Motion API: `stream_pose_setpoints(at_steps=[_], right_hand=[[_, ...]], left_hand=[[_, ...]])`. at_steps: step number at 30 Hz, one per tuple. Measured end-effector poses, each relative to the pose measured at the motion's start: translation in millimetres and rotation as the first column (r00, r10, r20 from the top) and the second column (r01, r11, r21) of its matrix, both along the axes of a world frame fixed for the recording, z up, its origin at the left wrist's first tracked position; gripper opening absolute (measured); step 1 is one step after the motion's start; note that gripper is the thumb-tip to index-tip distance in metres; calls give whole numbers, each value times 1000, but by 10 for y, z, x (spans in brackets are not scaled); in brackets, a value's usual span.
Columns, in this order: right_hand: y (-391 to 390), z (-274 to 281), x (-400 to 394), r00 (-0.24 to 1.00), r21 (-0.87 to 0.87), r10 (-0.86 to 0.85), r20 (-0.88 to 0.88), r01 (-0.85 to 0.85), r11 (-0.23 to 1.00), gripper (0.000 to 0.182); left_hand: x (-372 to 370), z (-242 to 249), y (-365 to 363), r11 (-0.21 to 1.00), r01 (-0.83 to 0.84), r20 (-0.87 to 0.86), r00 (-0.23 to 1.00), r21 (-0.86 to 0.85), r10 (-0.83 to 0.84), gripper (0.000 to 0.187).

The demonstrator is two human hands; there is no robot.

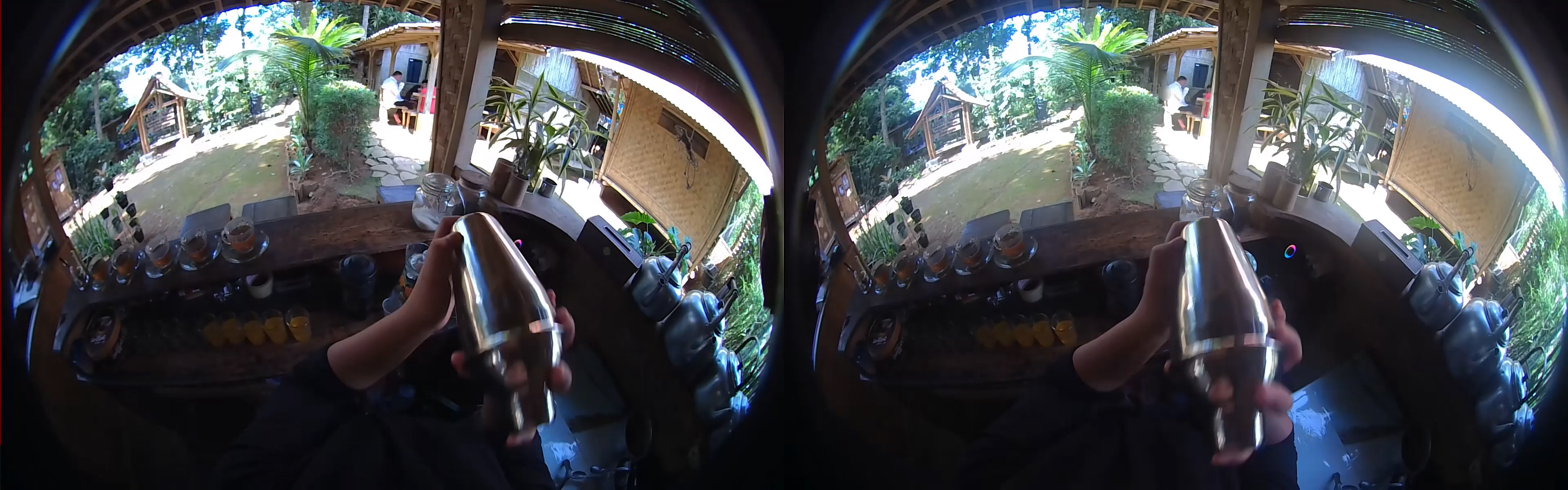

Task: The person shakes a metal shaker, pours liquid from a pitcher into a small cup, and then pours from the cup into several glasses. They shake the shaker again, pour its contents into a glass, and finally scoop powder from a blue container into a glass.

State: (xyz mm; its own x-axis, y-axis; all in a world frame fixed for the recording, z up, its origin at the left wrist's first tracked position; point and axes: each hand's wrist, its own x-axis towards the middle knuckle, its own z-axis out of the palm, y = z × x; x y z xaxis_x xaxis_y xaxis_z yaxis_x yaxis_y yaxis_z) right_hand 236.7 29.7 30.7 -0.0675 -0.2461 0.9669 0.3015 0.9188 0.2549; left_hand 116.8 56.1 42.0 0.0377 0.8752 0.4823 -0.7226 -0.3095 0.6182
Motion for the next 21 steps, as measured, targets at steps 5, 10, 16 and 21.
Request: stream_pose_setpoints(at_steps=[5, 10, 16, 21], right_hand=[[231, 19, -27, 975, -108, 96, -199, -120, 987, 90], [-27, 86, -37, 987, 223, -51, -150, 84, 971, 88], [268, -186, -182, 950, -190, 276, -149, -301, 934, 87], [-810, 55, -361, 745, -404, 617, -252, -661, 633, 84]], left_hand=[[-87, -184, 199, 939, -102, -184, 982, -327, 42, 51], [-81, 163, -292, 979, 44, -77, 997, 201, -29, 42], [-454, -184, 280, 942, 93, -217, 961, -324, -169, 40], [-563, 129, -310, 994, 101, -99, 990, 40, -96, 42]])
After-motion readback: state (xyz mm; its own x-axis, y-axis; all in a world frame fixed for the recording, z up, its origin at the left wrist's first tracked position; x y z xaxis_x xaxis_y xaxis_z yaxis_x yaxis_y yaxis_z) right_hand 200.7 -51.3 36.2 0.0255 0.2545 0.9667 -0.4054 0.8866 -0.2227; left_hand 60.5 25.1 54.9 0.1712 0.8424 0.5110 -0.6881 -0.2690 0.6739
